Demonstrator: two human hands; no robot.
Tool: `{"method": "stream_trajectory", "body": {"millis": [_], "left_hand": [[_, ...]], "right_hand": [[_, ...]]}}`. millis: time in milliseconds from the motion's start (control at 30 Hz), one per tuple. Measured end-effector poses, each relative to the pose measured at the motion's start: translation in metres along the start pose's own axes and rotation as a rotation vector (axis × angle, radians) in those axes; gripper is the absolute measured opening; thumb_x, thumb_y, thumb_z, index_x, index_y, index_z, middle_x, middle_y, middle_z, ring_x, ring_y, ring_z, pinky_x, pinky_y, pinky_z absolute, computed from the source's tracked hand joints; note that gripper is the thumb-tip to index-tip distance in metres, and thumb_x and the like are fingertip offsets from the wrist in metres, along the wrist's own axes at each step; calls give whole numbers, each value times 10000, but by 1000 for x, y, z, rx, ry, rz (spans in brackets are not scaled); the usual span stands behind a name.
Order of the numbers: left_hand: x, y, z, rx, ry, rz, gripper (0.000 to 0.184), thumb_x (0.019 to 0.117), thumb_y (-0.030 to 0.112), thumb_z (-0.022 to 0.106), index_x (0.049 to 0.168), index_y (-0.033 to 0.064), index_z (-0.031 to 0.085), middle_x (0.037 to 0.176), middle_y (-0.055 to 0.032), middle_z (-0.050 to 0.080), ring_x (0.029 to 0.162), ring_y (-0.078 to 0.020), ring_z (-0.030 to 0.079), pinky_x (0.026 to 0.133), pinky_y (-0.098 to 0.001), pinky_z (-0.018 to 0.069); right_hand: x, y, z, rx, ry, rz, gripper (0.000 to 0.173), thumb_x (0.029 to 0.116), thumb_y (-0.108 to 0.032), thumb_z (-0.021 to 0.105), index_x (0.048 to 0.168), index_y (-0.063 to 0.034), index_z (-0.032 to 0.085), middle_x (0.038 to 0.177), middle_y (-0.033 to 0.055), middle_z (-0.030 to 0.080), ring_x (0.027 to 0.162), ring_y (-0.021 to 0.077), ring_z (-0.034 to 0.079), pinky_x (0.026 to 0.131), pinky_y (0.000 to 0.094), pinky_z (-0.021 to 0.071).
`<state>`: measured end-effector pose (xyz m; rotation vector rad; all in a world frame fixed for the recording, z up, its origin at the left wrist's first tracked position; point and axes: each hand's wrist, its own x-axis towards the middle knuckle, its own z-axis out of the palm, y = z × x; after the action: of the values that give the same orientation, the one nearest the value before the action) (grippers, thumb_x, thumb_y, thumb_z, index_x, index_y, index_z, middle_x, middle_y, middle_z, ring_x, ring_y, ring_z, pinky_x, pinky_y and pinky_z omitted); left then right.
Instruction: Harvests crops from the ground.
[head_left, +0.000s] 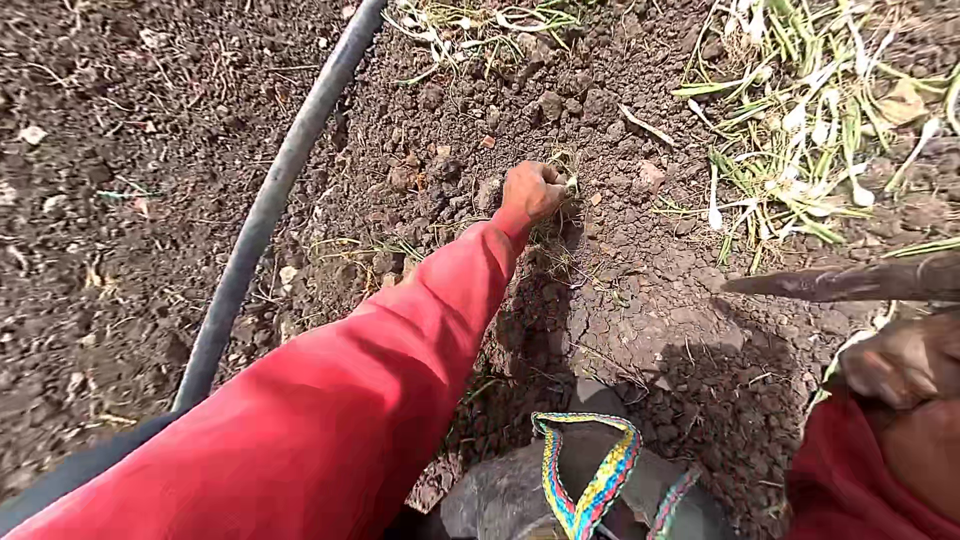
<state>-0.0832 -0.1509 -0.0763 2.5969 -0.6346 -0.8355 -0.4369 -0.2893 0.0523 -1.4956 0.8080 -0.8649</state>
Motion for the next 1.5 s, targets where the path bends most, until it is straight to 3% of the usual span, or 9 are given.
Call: {"method": "stream_trajectory", "body": {"millis": [133,233,433,600,833,1000,1167,1333,1500], "left_hand": [[-36,34,-8,-544,-133,156,253,870,-5,773,1117,31,733,921,-87,761,792,-163,738,780,-361,637],[-30,49,-8,-470,-239,298,224,953,65,719,1169,92,773,975,-48,769,847,-103,710,820,-322,595],[-51,47,18,21,-334,422,163,1006,181,659,979,42,739,921,-135,723,900,-280,700,873,-542,549],[-54,45,32,130,-436,365,139,915,210,785,946,77,763,881,-99,738,866,-262,708,859,-543,561],[-93,90,89,-175,-166,254,102,906,237,790,973,162,804,923,-15,783,890,-166,739,883,-488,589],[-137,65,176,298,-288,696,210,940,139,688,1107,208,795,1133,-44,756,1263,-336,600,1145,-645,363],[-104,56,121,368,39,472,318,1002,416,621,1177,192,763,1124,-81,734,1106,-332,646,961,-574,463],[-62,70,104,462,-230,419,246,1007,276,598,1061,111,773,1137,-124,738,1112,-353,685,909,-599,550],[-70,90,85,-12,-465,295,178,906,256,799,889,84,762,824,-106,728,815,-270,702,796,-560,558]], "right_hand": [[-30,116,46,-340,107,185,403,1048,-450,526,1067,-65,641,666,0,554,490,127,529,459,371,495],[-43,117,41,-299,128,173,372,1046,-432,496,1005,-87,627,606,-60,517,461,72,515,441,309,491],[-25,18,3,18,44,-52,265,1040,-420,526,937,-182,578,555,-95,468,419,78,471,388,286,451],[2,1,-10,107,13,-9,222,1016,-377,557,975,-159,577,569,-63,472,413,100,468,378,290,448],[-66,150,57,-428,124,235,426,1037,-432,520,1012,-24,638,688,35,578,539,133,563,513,372,518],[-98,72,18,-224,117,97,434,1034,-514,517,986,-92,603,591,-34,501,440,111,495,405,328,464],[-129,69,-6,-370,136,130,509,1039,-556,475,970,-67,599,593,-26,511,454,105,514,423,334,479],[-91,37,-17,-220,176,83,406,1046,-498,505,957,-111,592,566,-52,481,423,98,483,389,306,458],[-24,6,-58,36,172,32,284,1024,-463,557,983,-184,584,577,-78,488,417,80,469,383,278,453]]}}
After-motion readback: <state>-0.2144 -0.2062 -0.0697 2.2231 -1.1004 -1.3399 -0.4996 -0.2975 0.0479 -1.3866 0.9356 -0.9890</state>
